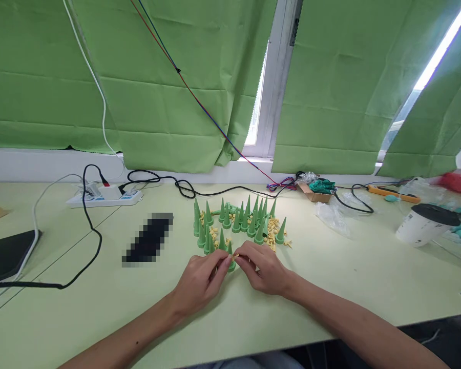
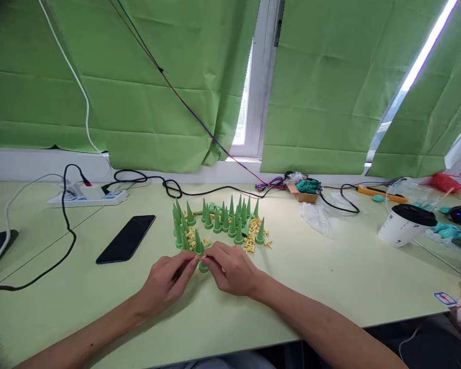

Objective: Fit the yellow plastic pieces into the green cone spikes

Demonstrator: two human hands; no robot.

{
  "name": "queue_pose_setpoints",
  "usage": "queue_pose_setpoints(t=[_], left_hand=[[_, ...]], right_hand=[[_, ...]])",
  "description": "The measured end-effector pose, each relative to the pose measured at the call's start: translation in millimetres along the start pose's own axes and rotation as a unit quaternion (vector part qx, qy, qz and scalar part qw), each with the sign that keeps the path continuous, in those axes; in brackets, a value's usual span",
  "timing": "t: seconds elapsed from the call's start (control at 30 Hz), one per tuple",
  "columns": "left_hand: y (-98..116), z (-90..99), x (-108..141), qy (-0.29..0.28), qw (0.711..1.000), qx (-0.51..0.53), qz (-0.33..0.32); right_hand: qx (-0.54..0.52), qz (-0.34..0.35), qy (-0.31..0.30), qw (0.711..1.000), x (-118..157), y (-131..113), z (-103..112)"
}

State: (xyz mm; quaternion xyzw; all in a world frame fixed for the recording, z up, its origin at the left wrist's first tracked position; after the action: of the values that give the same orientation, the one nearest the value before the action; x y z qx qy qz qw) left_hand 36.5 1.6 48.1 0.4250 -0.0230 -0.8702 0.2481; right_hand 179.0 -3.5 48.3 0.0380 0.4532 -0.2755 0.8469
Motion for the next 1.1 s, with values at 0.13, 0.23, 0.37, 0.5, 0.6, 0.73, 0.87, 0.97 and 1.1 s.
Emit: queue_pose_setpoints(t=[0.13, 0.23, 0.37, 0.5, 0.6, 0.73, 0.87, 0.97, 1.1], left_hand=[[0, 4.6, -1, 0.036, 0.999, 0.005, -0.001], [-4, 4.3, 0, 0.042, 0.999, 0.006, 0.015], [-12, -2.1, 2, 0.01, 0.997, 0.031, 0.074], [-19, -10.4, 3, -0.048, 0.988, 0.057, 0.137], [-21, -14.4, 3, -0.087, 0.981, 0.066, 0.162], [-22, -17.1, 5, -0.112, 0.976, 0.064, 0.177], [-24, -21.8, 6, -0.141, 0.973, 0.046, 0.179], [-24, -25.4, 7, -0.162, 0.97, 0.029, 0.179], [-24, -28.2, 7, -0.18, 0.967, 0.018, 0.178]], right_hand=[[0.004, -0.024, 0.033, 0.999, 1, 4, 2], [0.013, -0.055, 0.069, 0.996, 0, 7, 7], [0.023, -0.094, 0.113, 0.989, -1, 9, 15], [0.027, -0.105, 0.135, 0.985, -1, 9, 18], [0.028, -0.108, 0.137, 0.984, -1, 10, 17], [0.03, -0.11, 0.131, 0.985, -1, 12, 15], [0.029, -0.109, 0.129, 0.985, 0, 13, 14], [0.021, -0.11, 0.129, 0.985, 1, 14, 14], [0.02, -0.11, 0.127, 0.986, 1, 14, 14]])
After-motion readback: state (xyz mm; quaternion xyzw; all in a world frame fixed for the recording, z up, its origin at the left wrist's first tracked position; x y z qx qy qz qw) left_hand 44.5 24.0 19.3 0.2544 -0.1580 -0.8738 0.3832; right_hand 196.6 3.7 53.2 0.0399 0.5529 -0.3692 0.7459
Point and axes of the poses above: each hand's wrist, its own x-axis away from the middle knuckle, its own z-axis out of the back of the hand, y = z × x, the point moved 6 cm from there along -x, towards the middle knuckle, and after that the axes turned 6 degrees about x, right-handed, at the moved point
